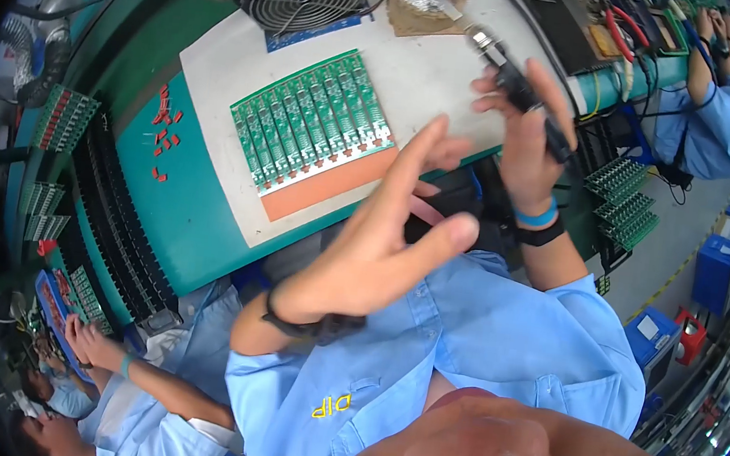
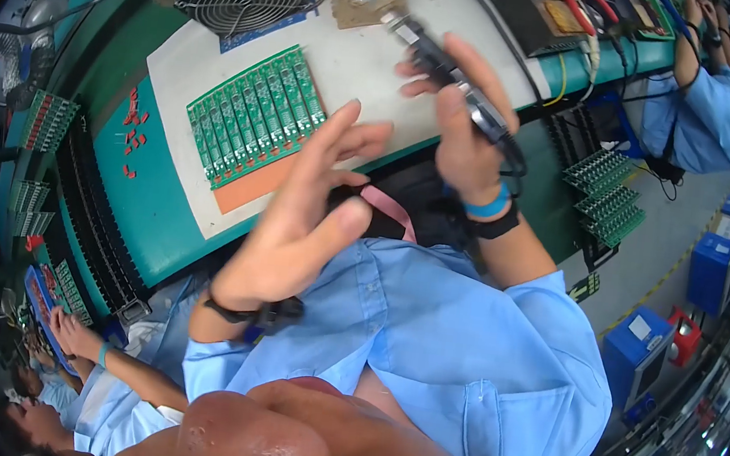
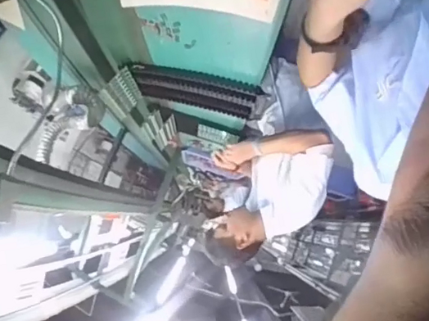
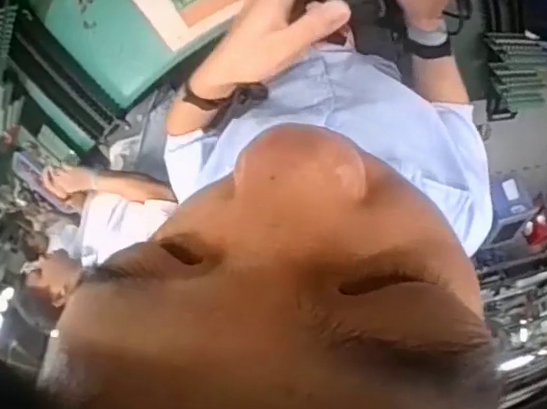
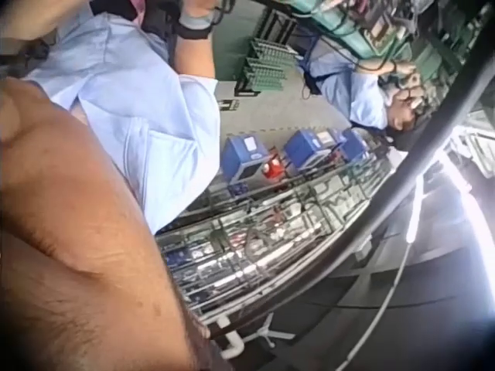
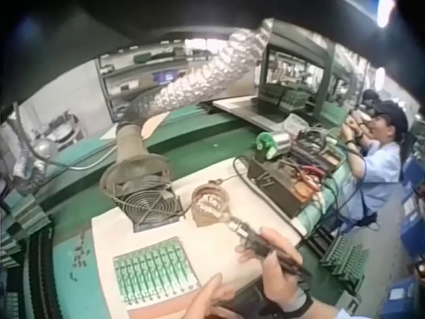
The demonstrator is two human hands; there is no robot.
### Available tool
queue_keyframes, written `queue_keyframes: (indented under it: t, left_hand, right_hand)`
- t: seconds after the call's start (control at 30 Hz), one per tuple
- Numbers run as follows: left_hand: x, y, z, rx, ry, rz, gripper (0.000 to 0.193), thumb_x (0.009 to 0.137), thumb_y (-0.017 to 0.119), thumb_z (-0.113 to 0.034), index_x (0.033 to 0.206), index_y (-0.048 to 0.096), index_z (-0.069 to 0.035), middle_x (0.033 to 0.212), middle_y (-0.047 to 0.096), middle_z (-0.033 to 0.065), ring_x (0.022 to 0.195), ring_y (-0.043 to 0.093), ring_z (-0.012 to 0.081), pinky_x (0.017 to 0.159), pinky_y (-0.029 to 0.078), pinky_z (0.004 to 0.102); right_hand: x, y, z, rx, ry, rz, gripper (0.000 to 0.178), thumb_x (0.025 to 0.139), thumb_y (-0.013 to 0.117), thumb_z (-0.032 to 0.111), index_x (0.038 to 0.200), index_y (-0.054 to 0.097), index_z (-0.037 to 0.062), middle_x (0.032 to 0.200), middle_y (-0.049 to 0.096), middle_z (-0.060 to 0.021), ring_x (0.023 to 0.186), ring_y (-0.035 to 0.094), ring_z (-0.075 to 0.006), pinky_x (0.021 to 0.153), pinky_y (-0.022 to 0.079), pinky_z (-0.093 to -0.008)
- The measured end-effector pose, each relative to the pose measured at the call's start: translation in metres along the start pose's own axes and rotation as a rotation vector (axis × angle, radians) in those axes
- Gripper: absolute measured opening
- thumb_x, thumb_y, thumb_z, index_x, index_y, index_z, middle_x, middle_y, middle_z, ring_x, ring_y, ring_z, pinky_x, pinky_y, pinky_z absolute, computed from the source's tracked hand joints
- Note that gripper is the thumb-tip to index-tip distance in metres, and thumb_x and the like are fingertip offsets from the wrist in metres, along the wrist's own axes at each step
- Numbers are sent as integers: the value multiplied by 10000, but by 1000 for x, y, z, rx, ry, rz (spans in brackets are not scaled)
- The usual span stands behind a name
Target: Soldering electronic components onto a printed circuit board at a factory assembly station.
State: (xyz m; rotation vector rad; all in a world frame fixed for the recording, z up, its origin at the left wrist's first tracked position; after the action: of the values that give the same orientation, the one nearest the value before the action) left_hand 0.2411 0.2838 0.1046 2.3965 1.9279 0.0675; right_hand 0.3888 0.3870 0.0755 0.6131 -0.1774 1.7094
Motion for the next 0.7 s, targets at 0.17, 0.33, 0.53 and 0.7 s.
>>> queue_keyframes:
  t: [0.17,0.33,0.53,0.7]
  left_hand:
    - [15,-94,-47,770,96,31,686,870,822,-215,1462,542,-12,1321,669,188,1206,657,323,1047,484,425]
    - [77,-152,-20,1179,144,-91,643,834,842,-264,1380,598,-29,1349,637,193,1267,584,378,1080,435,474]
    - [103,-164,23,1219,136,-53,633,826,846,-277,1364,616,-38,1393,607,185,1311,539,380,1098,406,491]
    - [112,-172,41,1243,98,-68,631,816,855,-260,1361,629,-34,1404,619,174,1314,548,378,1107,418,478]
  right_hand:
    - [34,-14,-25,-356,-61,4,491,980,718,60,1416,524,-53,1056,712,-166,920,689,-195,835,561,-314]
    - [53,1,-43,-440,-156,-5,423,902,773,-36,1289,600,-50,994,712,-114,874,675,-166,823,550,-294]
    - [64,12,-63,-573,-158,127,367,839,817,-47,1169,655,-31,1031,703,-145,898,673,-192,818,545,-305]
    - [65,10,-76,-618,-198,144,405,810,827,-63,1176,661,-20,1064,695,-181,921,674,-228,822,545,-323]
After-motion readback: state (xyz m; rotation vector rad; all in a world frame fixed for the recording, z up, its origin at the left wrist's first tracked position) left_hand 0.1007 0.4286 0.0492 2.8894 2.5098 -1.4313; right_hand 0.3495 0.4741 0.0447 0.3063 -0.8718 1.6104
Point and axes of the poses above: each hand's wrist, its own x-axis towards the middle knuckle, its own y-axis out of the palm, z = x × y, the point moved 10 cm from there along x, towards the middle knuckle
